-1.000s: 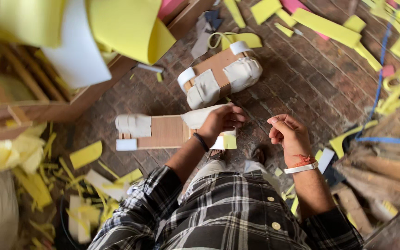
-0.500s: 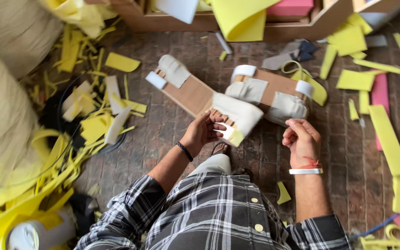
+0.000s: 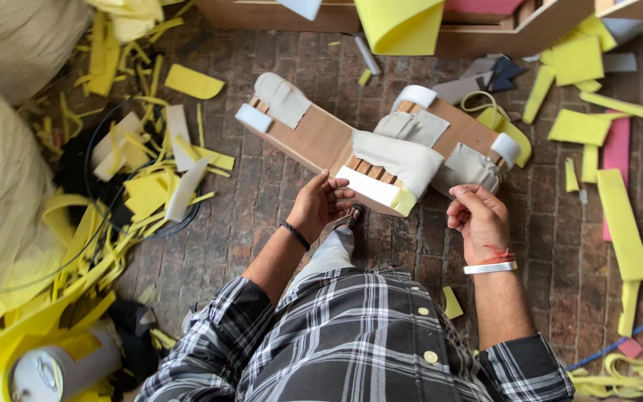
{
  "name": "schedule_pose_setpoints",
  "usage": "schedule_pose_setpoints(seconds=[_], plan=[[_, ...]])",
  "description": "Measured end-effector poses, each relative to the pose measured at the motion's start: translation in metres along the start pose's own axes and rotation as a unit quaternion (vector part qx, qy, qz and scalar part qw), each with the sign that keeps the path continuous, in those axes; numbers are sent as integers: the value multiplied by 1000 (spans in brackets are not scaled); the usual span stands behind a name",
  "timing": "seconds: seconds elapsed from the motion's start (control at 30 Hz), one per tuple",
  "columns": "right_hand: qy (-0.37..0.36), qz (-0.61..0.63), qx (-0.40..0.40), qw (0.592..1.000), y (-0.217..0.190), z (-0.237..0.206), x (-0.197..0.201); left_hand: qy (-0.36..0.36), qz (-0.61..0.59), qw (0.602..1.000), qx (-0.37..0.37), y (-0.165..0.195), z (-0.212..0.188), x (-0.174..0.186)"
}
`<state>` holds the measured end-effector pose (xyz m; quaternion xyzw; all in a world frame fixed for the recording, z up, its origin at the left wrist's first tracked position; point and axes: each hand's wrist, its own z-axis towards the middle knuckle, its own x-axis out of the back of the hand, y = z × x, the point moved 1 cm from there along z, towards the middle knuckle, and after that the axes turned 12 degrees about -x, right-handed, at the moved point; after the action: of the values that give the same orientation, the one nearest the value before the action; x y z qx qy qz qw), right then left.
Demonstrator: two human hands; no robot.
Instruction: The person trims excess foam from a wooden chair frame with shears, fits foam pieces onto the frame, and staples foam and white backing in place using a pneumatic nailer. They then lay beige and gray fabric over the padded frame, pull and pleat the fabric across the seat, and staple it to secure the upholstery.
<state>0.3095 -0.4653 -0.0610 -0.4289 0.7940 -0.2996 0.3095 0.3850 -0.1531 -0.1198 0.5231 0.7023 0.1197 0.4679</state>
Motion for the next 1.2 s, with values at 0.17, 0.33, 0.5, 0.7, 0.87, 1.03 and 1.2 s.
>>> schedule_pose_setpoints(seconds=[0.17,0.33,0.5,0.7,0.87,1.03,1.2], plan=[[26,-19,-6,999,-10,19,-17,-42,4,999,-14,33,70,-12],[43,-31,-3,999,-20,33,-41,-59,13,998,-19,66,109,-11],[80,-35,-11,996,-23,32,-55,-71,5,997,2,82,129,-12],[106,-24,-13,994,-20,32,-65,-85,15,996,13,88,141,-12],[108,-18,-19,994,-21,33,-69,-72,13,997,23,90,146,-9],[116,-27,-20,993,-21,33,-71,-86,11,996,33,79,150,-23],[116,-18,-13,993,-21,32,-64,-128,4,991,32,69,153,-40]])
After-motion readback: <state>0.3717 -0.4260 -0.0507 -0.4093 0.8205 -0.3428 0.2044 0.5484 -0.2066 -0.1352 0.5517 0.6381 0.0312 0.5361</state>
